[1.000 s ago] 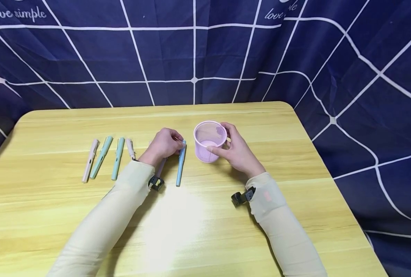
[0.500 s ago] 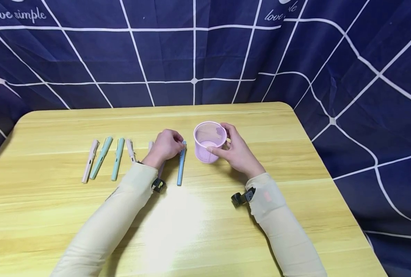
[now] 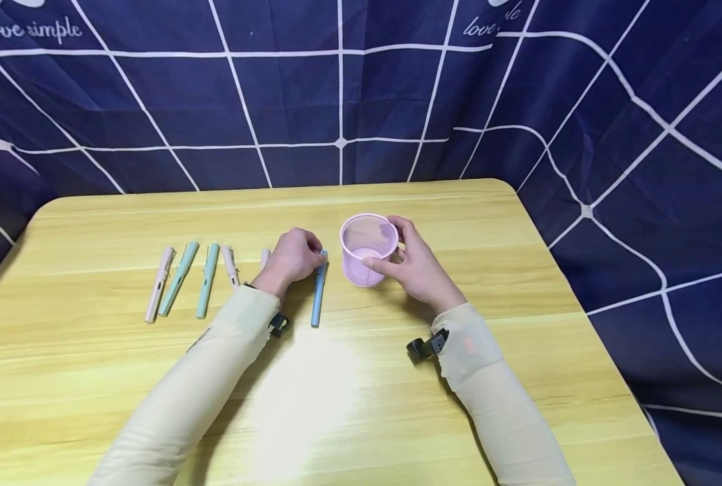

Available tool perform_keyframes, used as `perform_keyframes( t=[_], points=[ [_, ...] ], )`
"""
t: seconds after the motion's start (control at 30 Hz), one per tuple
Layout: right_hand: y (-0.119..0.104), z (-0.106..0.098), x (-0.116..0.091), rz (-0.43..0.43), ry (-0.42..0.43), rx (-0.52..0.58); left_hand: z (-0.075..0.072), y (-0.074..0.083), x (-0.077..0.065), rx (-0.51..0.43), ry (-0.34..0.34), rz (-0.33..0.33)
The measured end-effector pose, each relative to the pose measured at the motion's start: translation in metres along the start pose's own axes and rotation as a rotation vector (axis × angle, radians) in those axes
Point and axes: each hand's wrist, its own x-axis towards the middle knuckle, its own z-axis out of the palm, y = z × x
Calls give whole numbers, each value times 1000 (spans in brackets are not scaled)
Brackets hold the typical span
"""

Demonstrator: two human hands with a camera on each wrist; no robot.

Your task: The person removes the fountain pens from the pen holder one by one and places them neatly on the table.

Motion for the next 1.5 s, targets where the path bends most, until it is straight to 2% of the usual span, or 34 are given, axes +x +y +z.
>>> perform_keyframes(
  t=[0.23,0.6,0.87,1.03,1.17,1.27,1.37,1.5],
  points=[
    [0,0,0,-1,1,6,-2,0,-1,14,-19,14],
    [-1,0,0,8,1,-9,-2,-3,0,48,-2,46],
    [-1,-2,-2,19,9,-16,-7,3,-5,77,32,109],
    [0,-3,-3,16,12,-12,-20,8,-11,76,62,163],
    [0,-2,-4,12,18,-2,-36,10,-23,62,83,208],
    [1,0,-3,2,21,10,-52,6,-38,71,101,241],
    [2,2,-1,-14,21,12,-70,-2,-57,87,127,260],
    [0,2,-3,-5,25,-31,-91,-21,-82,119,191,272]
  ],
)
